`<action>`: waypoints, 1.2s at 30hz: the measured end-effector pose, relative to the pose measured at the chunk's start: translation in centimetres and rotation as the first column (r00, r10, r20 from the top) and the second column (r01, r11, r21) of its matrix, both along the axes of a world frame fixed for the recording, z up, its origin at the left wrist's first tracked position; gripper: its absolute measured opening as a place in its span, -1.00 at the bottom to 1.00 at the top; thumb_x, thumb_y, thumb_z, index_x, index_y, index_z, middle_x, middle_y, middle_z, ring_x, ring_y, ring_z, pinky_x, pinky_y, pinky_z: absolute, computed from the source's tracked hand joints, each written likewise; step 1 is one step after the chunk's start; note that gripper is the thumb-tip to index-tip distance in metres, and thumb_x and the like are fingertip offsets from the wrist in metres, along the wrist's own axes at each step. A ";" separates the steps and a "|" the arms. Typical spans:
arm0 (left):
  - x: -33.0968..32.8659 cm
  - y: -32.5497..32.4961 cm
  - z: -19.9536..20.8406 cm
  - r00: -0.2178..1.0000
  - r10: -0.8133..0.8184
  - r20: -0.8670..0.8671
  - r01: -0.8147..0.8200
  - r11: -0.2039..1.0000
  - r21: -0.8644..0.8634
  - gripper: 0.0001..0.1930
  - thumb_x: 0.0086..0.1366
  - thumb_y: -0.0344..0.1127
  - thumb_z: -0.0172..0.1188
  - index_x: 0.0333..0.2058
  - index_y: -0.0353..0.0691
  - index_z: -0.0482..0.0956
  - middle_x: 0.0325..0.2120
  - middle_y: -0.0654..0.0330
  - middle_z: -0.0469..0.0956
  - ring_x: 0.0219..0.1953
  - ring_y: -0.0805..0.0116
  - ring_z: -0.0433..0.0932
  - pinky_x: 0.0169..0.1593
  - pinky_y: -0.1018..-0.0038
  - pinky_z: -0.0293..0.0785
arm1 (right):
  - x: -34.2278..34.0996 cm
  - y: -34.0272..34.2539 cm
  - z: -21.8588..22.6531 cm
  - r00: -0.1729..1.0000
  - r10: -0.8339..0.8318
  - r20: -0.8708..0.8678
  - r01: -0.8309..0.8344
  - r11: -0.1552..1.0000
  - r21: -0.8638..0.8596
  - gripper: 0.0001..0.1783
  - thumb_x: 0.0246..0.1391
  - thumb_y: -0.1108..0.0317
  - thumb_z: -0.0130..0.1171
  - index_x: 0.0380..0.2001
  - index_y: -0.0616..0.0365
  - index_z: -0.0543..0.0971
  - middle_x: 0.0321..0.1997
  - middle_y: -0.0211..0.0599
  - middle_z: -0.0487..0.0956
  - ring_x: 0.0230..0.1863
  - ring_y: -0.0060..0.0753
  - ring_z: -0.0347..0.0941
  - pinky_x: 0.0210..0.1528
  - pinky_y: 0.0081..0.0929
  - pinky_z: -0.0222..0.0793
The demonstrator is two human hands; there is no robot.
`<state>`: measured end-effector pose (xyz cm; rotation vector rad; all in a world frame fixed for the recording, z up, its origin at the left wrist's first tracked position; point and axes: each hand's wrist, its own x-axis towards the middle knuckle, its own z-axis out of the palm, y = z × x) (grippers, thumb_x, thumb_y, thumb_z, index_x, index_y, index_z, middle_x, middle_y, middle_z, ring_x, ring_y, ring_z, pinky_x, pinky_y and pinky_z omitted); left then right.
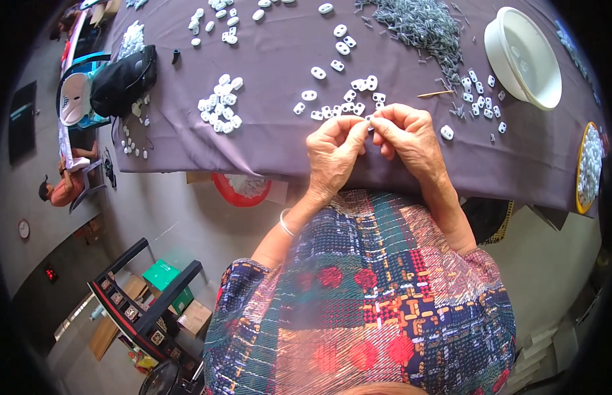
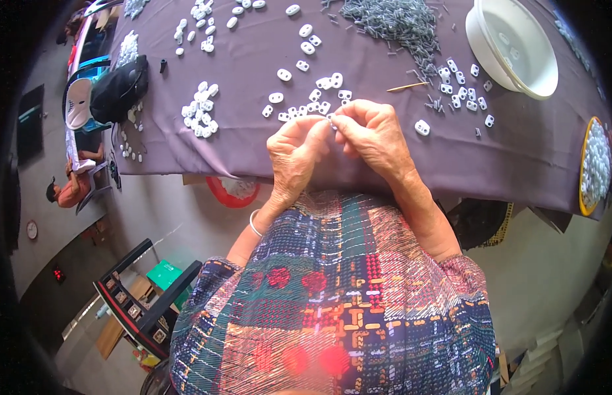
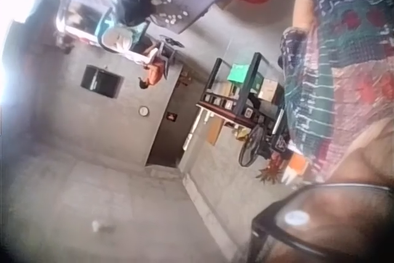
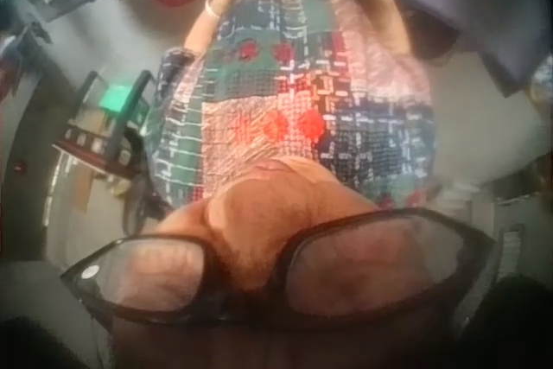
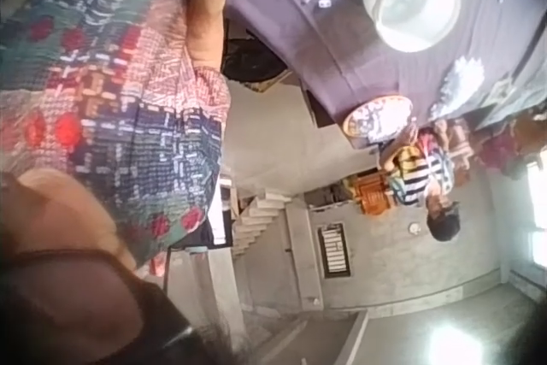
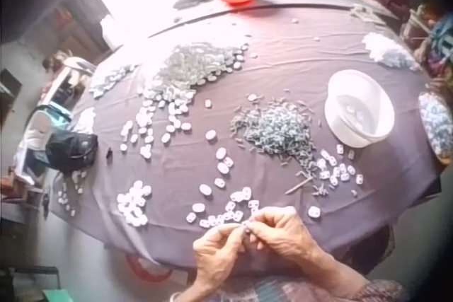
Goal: The person assembles plastic components by hand, picking up small plastic pieces and springs from the table, inserting the springs into the plastic parts, and placing the assembled pieces back onto the table.
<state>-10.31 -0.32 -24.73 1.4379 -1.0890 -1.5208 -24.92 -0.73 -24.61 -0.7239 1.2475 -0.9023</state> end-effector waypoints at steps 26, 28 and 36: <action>6.5 -5.0 1.5 0.928 0.105 -0.358 -0.043 0.984 0.175 -0.78 0.09 -0.45 0.25 -0.25 -0.32 0.53 -0.43 0.22 0.56 -0.45 0.54 0.48 -0.51 0.65 0.36 | -0.2 0.2 0.0 0.999 -0.032 0.014 0.031 0.999 0.011 -0.84 0.06 0.33 0.14 -0.43 0.23 0.54 -0.64 -0.46 0.50 -0.69 -0.76 0.34 -0.68 -0.77 0.25; 6.3 -4.3 1.6 0.898 0.150 -0.413 -0.041 0.964 0.261 -0.79 0.11 -0.44 0.23 -0.24 -0.32 0.53 -0.43 0.20 0.55 -0.44 0.52 0.49 -0.50 0.65 0.36 | -0.2 0.2 0.0 0.999 -0.032 0.013 0.032 0.999 0.007 -0.84 0.05 0.33 0.14 -0.43 0.23 0.54 -0.63 -0.45 0.50 -0.69 -0.76 0.34 -0.68 -0.77 0.25; 4.5 -2.2 1.5 0.810 0.238 -0.536 0.042 0.888 0.458 -0.83 0.19 -0.39 0.14 -0.24 -0.26 0.45 -0.37 0.14 0.52 -0.37 0.43 0.51 -0.49 0.64 0.41 | -0.1 0.0 0.1 0.996 -0.073 0.043 0.072 0.997 0.010 -0.87 0.05 0.39 0.15 -0.41 0.25 0.52 -0.63 -0.43 0.50 -0.72 -0.77 0.31 -0.71 -0.80 0.19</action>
